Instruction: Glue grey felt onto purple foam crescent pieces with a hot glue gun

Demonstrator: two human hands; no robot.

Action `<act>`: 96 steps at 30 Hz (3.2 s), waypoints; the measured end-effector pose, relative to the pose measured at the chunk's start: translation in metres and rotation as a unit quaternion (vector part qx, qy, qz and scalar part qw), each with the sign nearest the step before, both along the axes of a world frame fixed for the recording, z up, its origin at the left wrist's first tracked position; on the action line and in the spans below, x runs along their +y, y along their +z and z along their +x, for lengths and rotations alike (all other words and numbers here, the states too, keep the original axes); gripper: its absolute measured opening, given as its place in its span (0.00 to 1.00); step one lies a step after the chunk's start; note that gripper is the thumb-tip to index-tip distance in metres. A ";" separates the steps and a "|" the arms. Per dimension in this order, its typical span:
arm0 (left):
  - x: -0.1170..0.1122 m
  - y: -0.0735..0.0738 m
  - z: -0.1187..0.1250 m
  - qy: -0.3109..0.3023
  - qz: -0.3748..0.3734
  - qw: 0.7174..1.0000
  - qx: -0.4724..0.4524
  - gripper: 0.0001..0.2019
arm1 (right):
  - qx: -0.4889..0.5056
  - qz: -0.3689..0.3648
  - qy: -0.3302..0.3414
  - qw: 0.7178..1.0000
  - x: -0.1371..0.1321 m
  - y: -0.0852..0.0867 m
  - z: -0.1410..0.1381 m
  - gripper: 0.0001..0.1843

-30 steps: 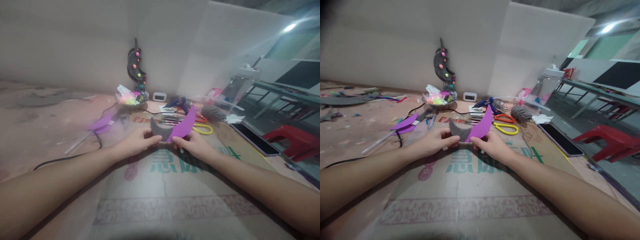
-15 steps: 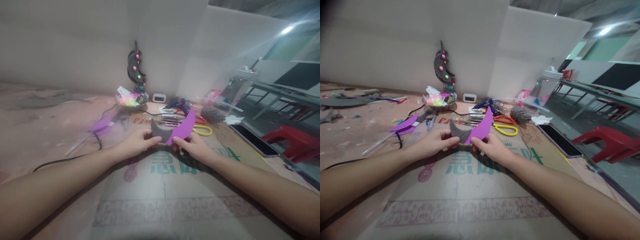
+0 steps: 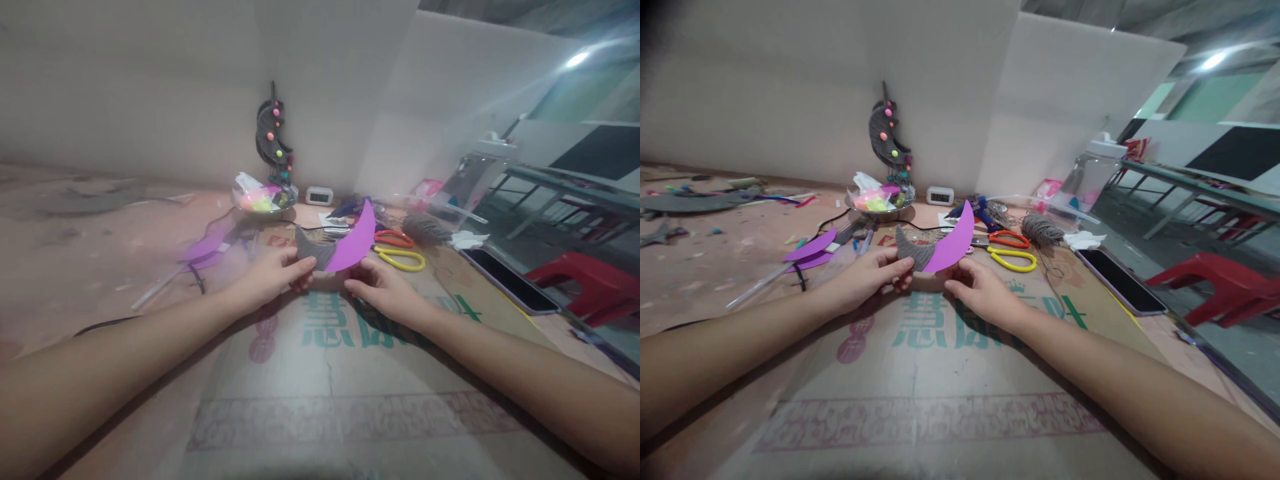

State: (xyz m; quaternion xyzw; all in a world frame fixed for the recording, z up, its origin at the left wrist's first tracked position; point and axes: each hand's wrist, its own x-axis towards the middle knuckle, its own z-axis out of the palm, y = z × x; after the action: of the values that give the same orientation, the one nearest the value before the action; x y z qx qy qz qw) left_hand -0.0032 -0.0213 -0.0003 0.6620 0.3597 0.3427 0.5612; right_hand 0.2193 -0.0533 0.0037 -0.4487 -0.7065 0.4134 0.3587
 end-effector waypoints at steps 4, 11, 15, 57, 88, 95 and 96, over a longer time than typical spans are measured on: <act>0.001 -0.002 0.000 0.001 0.006 1.000 -0.002 0.17 | -0.007 0.006 -0.011 1.000 -0.001 0.002 -0.001 0.07; 0.000 -0.001 -0.001 0.004 0.025 0.999 0.021 0.18 | -0.012 0.022 -0.016 1.000 -0.001 0.000 0.000 0.05; -0.001 0.002 0.000 0.005 0.014 1.000 0.021 0.18 | -0.004 0.002 -0.016 1.000 -0.001 0.002 0.000 0.08; 0.002 -0.001 -0.001 -0.001 0.028 0.999 0.030 0.18 | 0.013 0.028 -0.020 0.999 0.003 -0.004 0.001 0.03; 0.001 -0.002 0.001 -0.006 0.060 0.997 0.052 0.18 | 0.000 0.081 -0.106 0.991 -0.006 0.009 -0.001 0.12; 0.000 -0.001 -0.003 -0.043 0.071 0.994 0.069 0.25 | -0.155 0.344 0.024 0.926 -0.014 0.003 0.006 0.05; 0.000 -0.002 -0.004 -0.047 0.069 0.994 0.071 0.26 | -0.169 0.359 0.034 0.917 -0.013 0.001 0.007 0.05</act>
State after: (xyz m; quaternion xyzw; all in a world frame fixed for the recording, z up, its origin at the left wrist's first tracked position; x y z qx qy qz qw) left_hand -0.0069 -0.0208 -0.0028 0.7382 0.3420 0.2921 0.5028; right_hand 0.2259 -0.0661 0.0046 -0.3286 -0.8725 0.0624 0.3562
